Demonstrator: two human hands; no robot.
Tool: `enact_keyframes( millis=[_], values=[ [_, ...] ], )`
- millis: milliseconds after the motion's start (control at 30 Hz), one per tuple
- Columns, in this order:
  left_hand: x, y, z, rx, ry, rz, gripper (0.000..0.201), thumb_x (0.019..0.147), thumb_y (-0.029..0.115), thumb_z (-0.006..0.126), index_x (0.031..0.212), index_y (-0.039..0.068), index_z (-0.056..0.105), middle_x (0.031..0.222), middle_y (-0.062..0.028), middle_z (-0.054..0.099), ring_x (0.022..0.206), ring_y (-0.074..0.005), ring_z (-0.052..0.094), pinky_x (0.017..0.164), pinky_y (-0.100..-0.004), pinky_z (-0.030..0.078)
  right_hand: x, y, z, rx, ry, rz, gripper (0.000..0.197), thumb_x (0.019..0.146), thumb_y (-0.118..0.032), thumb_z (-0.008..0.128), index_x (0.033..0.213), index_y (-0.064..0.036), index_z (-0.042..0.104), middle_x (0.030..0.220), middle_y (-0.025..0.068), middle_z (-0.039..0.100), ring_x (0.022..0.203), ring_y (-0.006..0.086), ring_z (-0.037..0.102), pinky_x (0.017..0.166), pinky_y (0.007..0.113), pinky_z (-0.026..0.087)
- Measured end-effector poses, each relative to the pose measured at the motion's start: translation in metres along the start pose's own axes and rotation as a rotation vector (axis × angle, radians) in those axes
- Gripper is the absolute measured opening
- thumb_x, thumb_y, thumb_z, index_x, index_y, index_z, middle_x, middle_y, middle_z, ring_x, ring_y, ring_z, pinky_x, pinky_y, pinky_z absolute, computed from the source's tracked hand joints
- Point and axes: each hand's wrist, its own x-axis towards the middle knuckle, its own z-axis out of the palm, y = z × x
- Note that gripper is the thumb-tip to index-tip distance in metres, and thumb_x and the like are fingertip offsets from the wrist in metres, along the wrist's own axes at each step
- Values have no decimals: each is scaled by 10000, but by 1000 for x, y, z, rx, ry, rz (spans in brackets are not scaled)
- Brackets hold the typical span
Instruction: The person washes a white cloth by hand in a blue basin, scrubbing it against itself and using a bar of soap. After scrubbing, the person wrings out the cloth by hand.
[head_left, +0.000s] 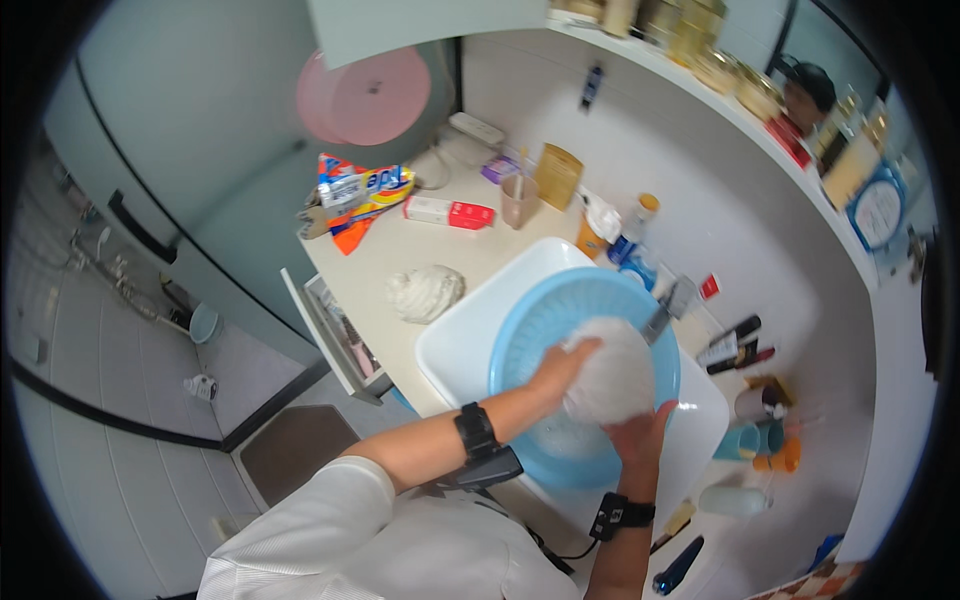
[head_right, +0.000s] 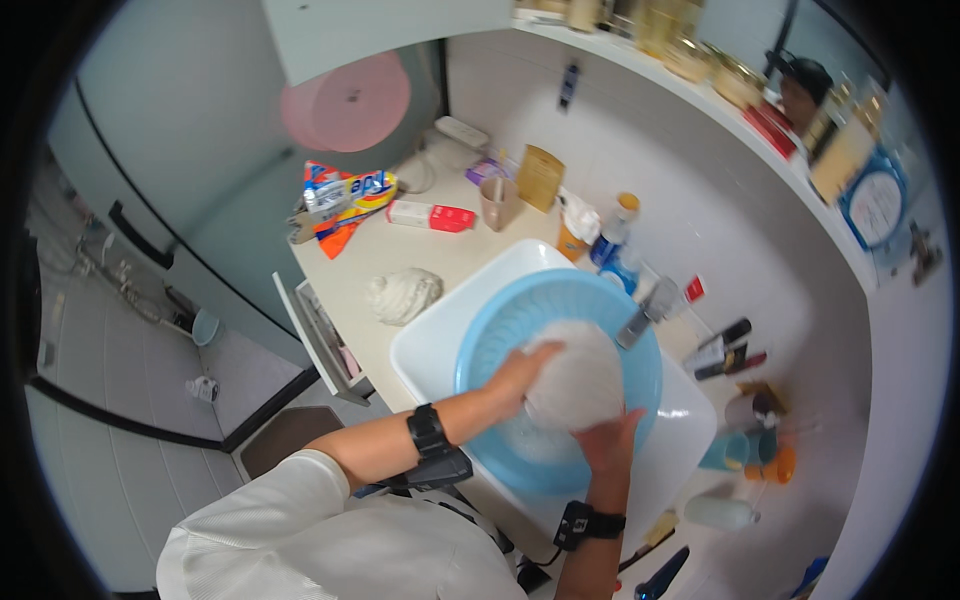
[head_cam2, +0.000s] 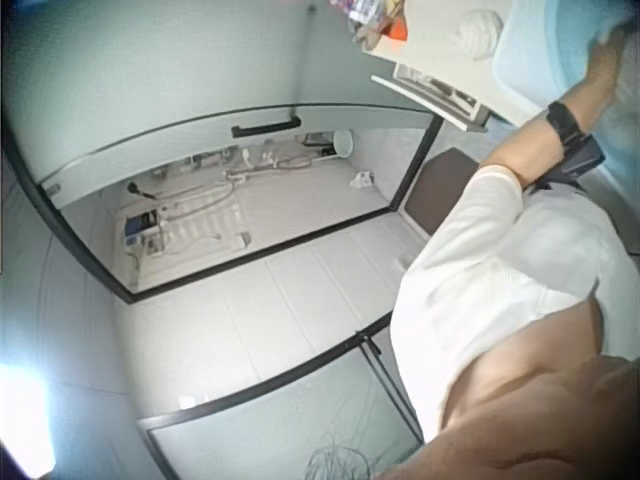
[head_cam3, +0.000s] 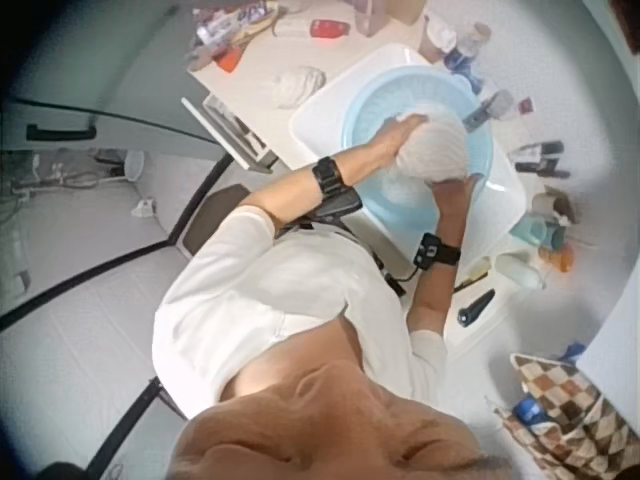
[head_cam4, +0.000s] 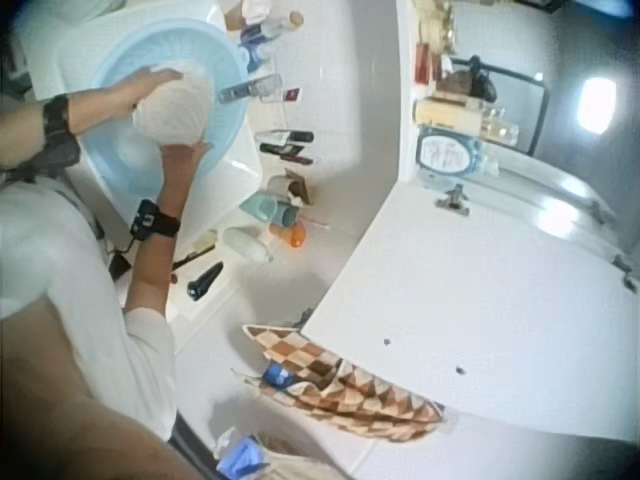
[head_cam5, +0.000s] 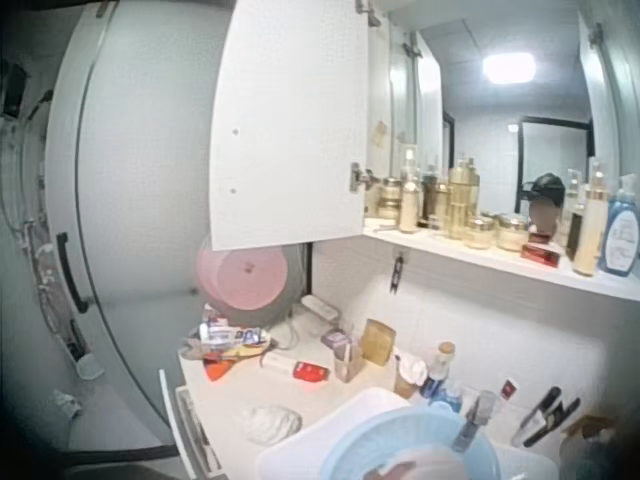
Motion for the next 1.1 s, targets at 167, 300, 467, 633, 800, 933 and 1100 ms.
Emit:
enact_keyframes(
  millis=[167,300,467,633,800,933,1100],
  values=[
    [-12,9,-5,452,-245,103,642,748,401,594,1190,-25,405,1144,-182,470,1071,-263,453,893,-370,379,3,14,4,-176,325,-143,517,872,-411,280,1245,-59,346,1212,118,438,1103,268,441,907,418,369],
    [-1,13,-23,959,-348,324,716,723,407,625,1256,27,335,1247,-159,377,1154,-257,358,961,-353,291,7,14,36,-337,402,-268,497,836,-338,345,1218,-21,370,1186,147,460,1071,273,471,888,383,390],
    [-17,42,-34,267,-742,123,756,709,348,666,1282,39,283,1231,-119,393,1140,-228,365,971,-328,268,12,23,70,-300,537,-447,540,834,-360,363,1224,13,358,1186,164,458,1068,281,472,894,379,381],
    [-7,46,-50,87,-869,139,729,723,281,668,1285,39,272,1227,-86,399,1132,-194,368,959,-312,284,19,31,91,-330,563,-366,554,848,-396,342,1236,0,353,1198,157,455,1072,282,470,908,385,376],
    [11,40,-66,242,-778,246,670,731,289,658,1245,15,326,1210,-116,414,1067,-197,436,918,-308,333,32,57,83,-264,515,-320,490,855,-394,357,1197,-44,403,1162,121,487,1052,256,493,885,381,410],
    [17,54,-86,1012,-442,373,570,729,285,652,1167,11,412,1167,-163,443,963,-243,518,853,-316,393,45,80,76,-236,596,-432,468,848,-374,369,1176,-43,422,1141,111,502,1043,246,501,881,382,421],
    [13,105,-173,807,-381,754,516,694,216,651,1144,62,449,1134,-145,459,991,-292,505,854,-345,396,44,76,87,-204,724,-535,468,818,-336,395,1174,-34,424,1156,116,494,1042,259,504,860,403,442]
  ],
)
